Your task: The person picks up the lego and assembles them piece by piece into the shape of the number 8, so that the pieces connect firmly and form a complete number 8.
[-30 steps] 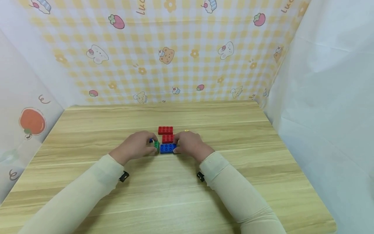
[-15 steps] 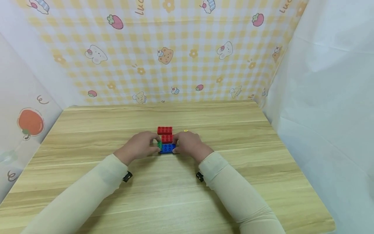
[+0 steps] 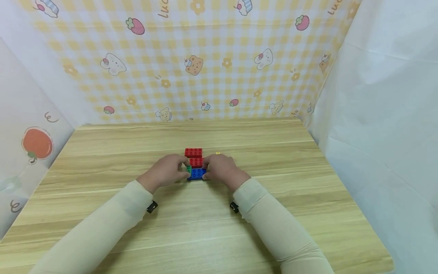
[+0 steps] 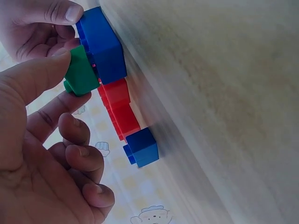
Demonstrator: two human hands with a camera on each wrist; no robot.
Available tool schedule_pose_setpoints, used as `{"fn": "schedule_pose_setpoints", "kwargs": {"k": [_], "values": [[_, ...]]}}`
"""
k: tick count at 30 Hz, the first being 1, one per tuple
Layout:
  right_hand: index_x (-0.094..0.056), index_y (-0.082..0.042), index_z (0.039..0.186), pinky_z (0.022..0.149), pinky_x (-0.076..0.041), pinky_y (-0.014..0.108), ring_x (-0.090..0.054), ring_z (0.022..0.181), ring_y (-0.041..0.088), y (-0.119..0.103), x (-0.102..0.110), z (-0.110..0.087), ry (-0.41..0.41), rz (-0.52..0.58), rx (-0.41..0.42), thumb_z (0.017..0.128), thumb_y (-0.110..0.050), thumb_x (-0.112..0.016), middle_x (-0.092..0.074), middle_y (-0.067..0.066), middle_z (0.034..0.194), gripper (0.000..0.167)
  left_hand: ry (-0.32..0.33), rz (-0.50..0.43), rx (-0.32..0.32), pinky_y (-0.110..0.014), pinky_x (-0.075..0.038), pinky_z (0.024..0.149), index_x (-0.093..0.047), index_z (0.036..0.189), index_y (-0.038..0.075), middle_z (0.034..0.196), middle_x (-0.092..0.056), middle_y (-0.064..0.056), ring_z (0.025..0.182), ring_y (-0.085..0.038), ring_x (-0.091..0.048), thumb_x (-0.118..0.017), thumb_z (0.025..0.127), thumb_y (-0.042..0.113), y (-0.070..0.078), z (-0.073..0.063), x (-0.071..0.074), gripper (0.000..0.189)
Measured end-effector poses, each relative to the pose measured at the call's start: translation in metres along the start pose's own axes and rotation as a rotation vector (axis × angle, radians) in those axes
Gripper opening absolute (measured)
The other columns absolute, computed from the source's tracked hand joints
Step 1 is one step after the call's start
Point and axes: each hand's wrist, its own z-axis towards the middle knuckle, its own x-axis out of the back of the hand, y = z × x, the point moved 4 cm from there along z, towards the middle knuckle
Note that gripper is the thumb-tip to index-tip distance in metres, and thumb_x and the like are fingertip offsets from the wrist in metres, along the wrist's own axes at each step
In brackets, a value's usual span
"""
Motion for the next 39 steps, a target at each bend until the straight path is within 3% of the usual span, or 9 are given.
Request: {"fn": "schedule_pose_setpoints", "kwargs": {"k": [4, 15, 23, 28, 35, 39], "values": [[-0.075, -0.017, 0.110, 0.081, -0.054, 0.044, -0.062, 0.083, 0.017, -0.001, 0.001, 0.000, 0.004, 0.010, 0.010, 0.091, -0.030, -0.085, -0.072, -0.003, 0.094, 0.025, -0.005, 0.000, 0.010, -0.035, -0.049, 0.067, -0.072, 0.113, 0.013, 0.091, -0.066, -0.001, 0.074, -0.020, -0.059, -0.080, 0.095, 0.030, 0.001, 0.000, 0.002, 0.026], [-0.076, -0.015, 0.109, 0.079, -0.054, 0.040, -0.061, 0.082, 0.017, 0.000, 0.003, 0.001, 0.014, 0.033, 0.021, 0.091, -0.028, -0.085, -0.072, -0.002, 0.093, 0.024, -0.010, -0.009, 0.024, -0.035, -0.051, 0.072, -0.071, 0.110, 0.014, 0.100, -0.069, -0.001, 0.077, -0.019, -0.062, -0.081, 0.095, 0.029, 0.003, 0.000, 0.004, 0.023], [-0.077, -0.014, 0.111, 0.081, -0.056, 0.038, -0.061, 0.082, 0.016, 0.001, 0.004, 0.000, 0.013, 0.044, 0.023, 0.091, -0.027, -0.086, -0.073, -0.001, 0.094, 0.026, -0.018, -0.042, 0.045, -0.035, -0.049, 0.067, -0.070, 0.110, 0.014, 0.090, -0.066, -0.001, 0.074, -0.021, -0.060, -0.080, 0.095, 0.027, 0.004, 0.000, 0.002, 0.022], [-0.077, -0.013, 0.114, 0.086, -0.056, 0.039, -0.061, 0.084, 0.018, 0.003, 0.001, 0.000, -0.004, 0.071, 0.016, 0.090, -0.026, -0.086, -0.073, 0.000, 0.097, 0.029, -0.028, -0.069, 0.072, -0.035, -0.049, 0.069, -0.069, 0.111, 0.015, 0.091, -0.066, -0.002, 0.077, -0.022, -0.060, -0.080, 0.096, 0.027, 0.002, -0.003, -0.002, 0.022], [-0.079, -0.016, 0.118, 0.091, -0.055, 0.040, -0.062, 0.091, 0.019, 0.004, 0.001, -0.003, -0.013, 0.051, 0.034, 0.090, -0.026, -0.087, -0.075, 0.000, 0.109, 0.032, -0.013, -0.065, 0.064, -0.034, -0.048, 0.066, -0.069, 0.110, 0.015, 0.089, -0.064, -0.002, 0.075, -0.021, -0.059, -0.080, 0.096, 0.026, 0.002, -0.007, -0.004, 0.021], [-0.078, -0.016, 0.121, 0.087, -0.054, 0.038, -0.062, 0.088, 0.019, 0.011, 0.010, -0.006, 0.009, 0.078, 0.041, 0.092, -0.021, -0.084, -0.075, 0.001, 0.114, 0.031, -0.007, -0.070, 0.060, -0.034, -0.048, 0.066, -0.069, 0.109, 0.014, 0.090, -0.064, -0.002, 0.075, -0.021, -0.058, -0.080, 0.096, 0.026, 0.002, -0.007, -0.003, 0.021]]}}
